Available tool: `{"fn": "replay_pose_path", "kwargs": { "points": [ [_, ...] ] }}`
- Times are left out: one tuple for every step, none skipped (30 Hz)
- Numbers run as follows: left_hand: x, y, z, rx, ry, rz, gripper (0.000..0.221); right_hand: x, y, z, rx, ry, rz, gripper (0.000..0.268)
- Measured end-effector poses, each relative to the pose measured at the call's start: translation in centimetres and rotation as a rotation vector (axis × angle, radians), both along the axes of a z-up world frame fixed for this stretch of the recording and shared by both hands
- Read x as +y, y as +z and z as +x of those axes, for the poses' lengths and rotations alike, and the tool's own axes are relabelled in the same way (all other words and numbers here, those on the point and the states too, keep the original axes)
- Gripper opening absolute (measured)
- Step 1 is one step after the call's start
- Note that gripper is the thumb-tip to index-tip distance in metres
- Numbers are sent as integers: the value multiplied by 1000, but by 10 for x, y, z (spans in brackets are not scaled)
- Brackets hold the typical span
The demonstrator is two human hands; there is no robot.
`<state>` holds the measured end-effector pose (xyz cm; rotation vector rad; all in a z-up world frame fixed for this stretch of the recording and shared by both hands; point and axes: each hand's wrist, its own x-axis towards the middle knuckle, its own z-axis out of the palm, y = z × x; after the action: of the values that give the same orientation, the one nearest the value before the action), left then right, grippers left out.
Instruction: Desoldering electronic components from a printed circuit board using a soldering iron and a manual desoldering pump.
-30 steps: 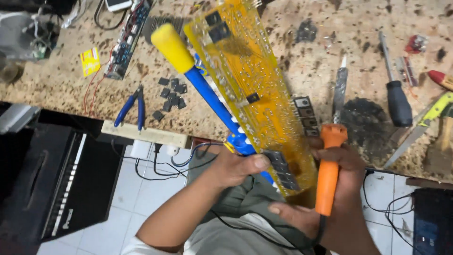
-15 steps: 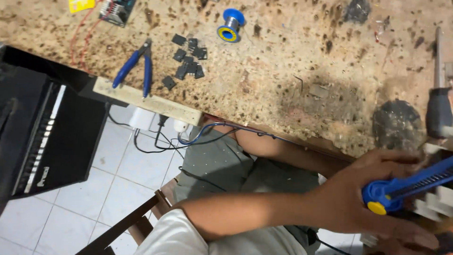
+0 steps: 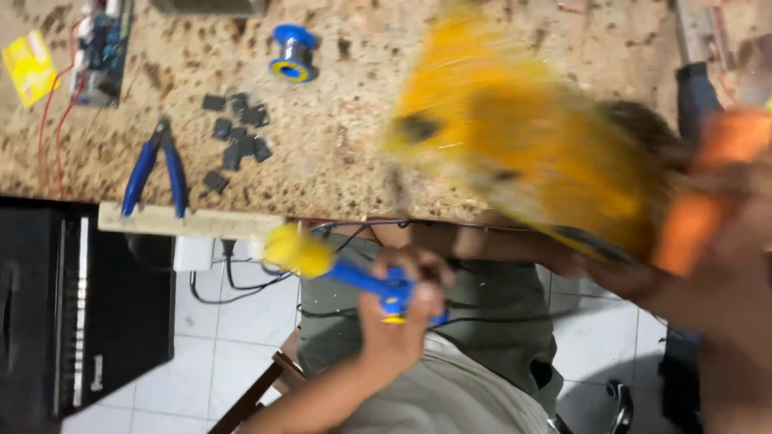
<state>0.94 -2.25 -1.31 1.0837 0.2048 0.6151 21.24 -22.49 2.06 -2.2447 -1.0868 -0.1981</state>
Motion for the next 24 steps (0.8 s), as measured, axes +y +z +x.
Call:
{"fn": "replay_pose_path", "kwargs": {
  "points": [
    [7,4,-2,18,49,19,22,28,5,7,45,197,116,105],
    [11,8,-5,40,118,36,25,58,9,16,94,414,233,115],
    [13,8,-7,47,118,37,25,77,20,20,100,413,235,115],
    [15,9,-8,57,151,35,26,97,30,24,824,-66,384,63],
    [18,9,-10,68,183,33,27,118,41,29,1518,-602,497,17],
    [19,6,-14,76,190,32,27,102,22,36,1525,-600,488,17],
    [20,3,-18,121,158,14,29,87,4,42,928,-134,175,62],
    [21,-1,-23,165,128,-6,30,71,-14,49,296,299,-116,109],
    [21,-2,-23,172,136,-8,30,75,-14,52,303,307,-118,109],
    [22,-3,-24,177,150,11,29,78,-14,54,233,361,-122,105],
    [23,-4,-24,181,165,31,29,82,-14,56,163,415,-126,102],
    [26,-4,-27,189,169,29,29,82,-21,61,170,419,-126,102],
    [29,-4,-30,263,187,115,26,82,-28,65,34,472,-142,91],
    [32,-4,-33,339,204,200,25,81,-36,69,-101,524,-158,80],
    [36,3,-32,347,207,198,25,82,-28,66,-93,528,-158,80],
    [40,10,-31,314,189,267,25,83,-19,63,61,471,-134,97],
    [45,17,-30,281,171,337,24,84,-11,60,216,412,-111,114],
    [49,19,-32,283,171,338,24,80,-5,53,217,412,-110,114],
    [53,22,-33,244,137,364,24,77,1,47,327,413,24,92],
    [56,26,-36,209,104,386,27,73,8,40,444,413,156,72],
    [62,35,-39,215,105,383,27,62,19,28,450,415,154,72],
    [70,43,-42,399,-69,494,43,53,29,16,504,330,101,102],
    [78,51,-46,583,-247,600,62,43,40,4,557,245,48,134],
    [76,52,-44,586,-244,598,62,33,31,-13,559,249,46,134]
  ]
}}
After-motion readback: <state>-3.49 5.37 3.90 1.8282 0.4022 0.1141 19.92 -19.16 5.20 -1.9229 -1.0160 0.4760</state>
